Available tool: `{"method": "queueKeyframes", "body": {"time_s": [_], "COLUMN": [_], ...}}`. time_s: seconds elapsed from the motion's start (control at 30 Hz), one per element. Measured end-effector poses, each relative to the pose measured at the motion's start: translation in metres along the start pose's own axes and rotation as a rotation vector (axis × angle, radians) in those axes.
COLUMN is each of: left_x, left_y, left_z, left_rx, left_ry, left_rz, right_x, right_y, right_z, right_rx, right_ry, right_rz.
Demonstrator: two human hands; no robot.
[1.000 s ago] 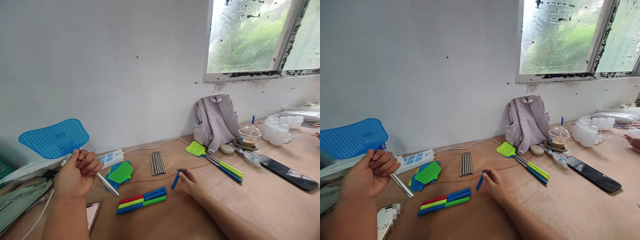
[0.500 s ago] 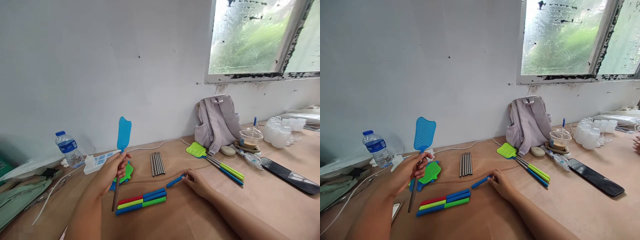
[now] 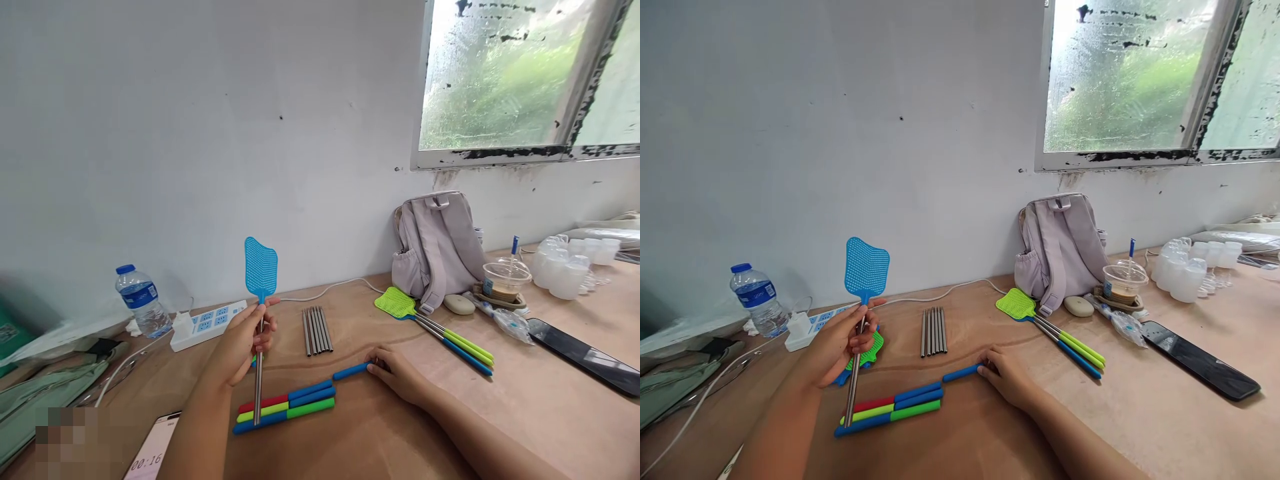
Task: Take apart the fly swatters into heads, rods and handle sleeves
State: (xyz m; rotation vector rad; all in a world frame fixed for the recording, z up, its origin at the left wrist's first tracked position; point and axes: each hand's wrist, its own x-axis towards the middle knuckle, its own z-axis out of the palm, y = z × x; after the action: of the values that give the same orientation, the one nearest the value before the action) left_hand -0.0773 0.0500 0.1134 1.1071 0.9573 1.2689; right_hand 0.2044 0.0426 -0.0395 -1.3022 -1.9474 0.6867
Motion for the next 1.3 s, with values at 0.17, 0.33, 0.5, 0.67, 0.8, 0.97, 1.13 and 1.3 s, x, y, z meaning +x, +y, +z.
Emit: {"method": "queueKeyframes", "body": {"time_s": [0.17, 0.33, 0.5, 0.67, 0.8, 0.97, 1.13, 1.3], "left_x": [0.005, 0.008, 0.01, 0.007, -0.002, -0.012, -0.025, -0.045], "left_y": [-0.005, -0.013, -0.028, -0.053, -0.077, -0.097, -0.107, -0.106], "left_z": [0.0, 0.005, 0.02, 0.045, 0.067, 0.086, 0.094, 0.074], "left_rx": [-0.148, -0.258, -0.268, -0.273, -0.264, -0.286, -0.415, -0.554], "left_ry": [-0.082, -0.134, -0.19, -0.336, -0.452, -0.488, -0.34, -0.173], "left_rz": [-0.029, -0.124, -0.208, -0.36, -0.513, -0.567, -0.526, -0.456], "right_x": [-0.002, -0.004, -0.005, 0.003, 0.012, 0.022, 0.031, 0.041], "right_y": [-0.005, -0.008, -0.014, -0.038, -0.06, -0.063, -0.068, -0.1], "right_z": [0.0, 0.001, 0.004, 0.015, 0.02, 0.018, 0.02, 0.043], "right_rx": [-0.017, 0.001, 0.134, 0.696, 1.141, 1.093, 1.085, 1.097], "right_ry": [-0.033, -0.047, 0.094, 0.223, 0.152, 0.242, 0.252, 0.118], "right_rz": [-0.005, -0.036, 0.006, 0.15, 0.164, 0.159, 0.241, 0.323]}}
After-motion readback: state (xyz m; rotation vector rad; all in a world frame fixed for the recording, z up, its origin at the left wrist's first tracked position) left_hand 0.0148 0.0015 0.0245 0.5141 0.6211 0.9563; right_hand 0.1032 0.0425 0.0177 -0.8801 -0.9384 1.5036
